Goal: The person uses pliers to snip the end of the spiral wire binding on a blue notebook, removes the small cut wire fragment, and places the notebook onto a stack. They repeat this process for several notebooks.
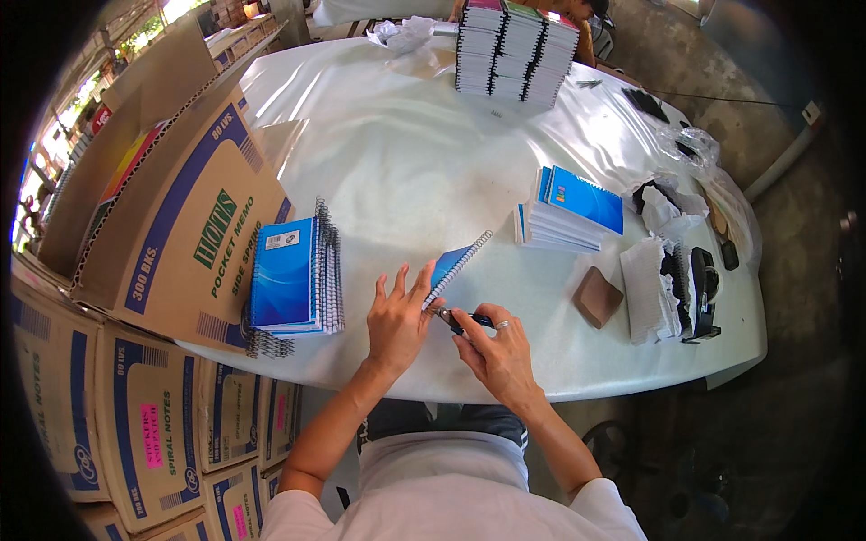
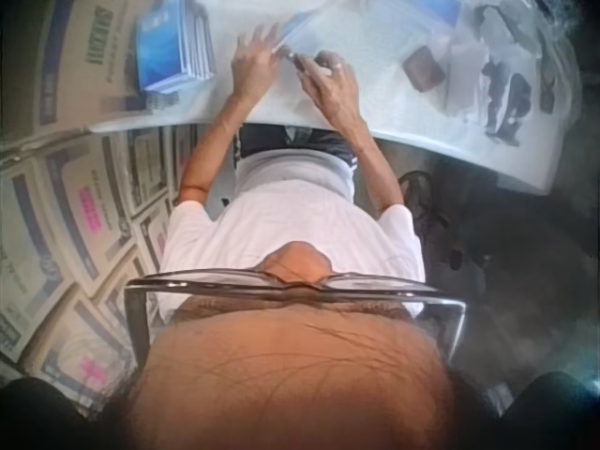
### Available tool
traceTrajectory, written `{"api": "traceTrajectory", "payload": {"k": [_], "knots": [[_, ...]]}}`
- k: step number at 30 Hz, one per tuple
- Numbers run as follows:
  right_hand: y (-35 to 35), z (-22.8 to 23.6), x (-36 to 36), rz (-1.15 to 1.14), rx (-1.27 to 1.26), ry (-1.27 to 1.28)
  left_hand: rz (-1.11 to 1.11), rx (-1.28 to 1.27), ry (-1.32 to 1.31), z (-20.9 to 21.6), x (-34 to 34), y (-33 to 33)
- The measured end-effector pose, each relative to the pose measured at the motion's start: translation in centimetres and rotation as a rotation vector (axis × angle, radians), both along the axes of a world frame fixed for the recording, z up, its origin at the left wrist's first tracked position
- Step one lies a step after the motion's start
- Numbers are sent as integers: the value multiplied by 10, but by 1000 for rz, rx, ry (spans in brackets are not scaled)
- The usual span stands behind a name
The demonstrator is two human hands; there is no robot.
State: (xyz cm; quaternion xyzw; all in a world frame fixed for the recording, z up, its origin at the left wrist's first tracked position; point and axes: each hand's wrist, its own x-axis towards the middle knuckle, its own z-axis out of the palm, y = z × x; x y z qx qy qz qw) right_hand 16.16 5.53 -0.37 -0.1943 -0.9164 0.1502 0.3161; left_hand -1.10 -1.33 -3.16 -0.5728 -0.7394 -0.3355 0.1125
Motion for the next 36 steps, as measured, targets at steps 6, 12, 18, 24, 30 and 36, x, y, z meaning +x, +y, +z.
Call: {"api": "traceTrajectory", "payload": {"k": [6,12,18,24,30,36], "knots": [[8,1,0,89,39,-25,17,21,53,11,4,-1],[35,44,7,424,-1274,-135,38,42,183,43,7,-19],[61,20,29,11,-423,-233,261,90,384,141,-30,-81],[88,-2,46,-74,160,-195,338,-377,174,109,-57,-115],[180,43,17,-375,357,51,252,-118,224,133,-30,-100],[200,22,25,-337,526,32,-33,41,126,124,4,-90]]}}
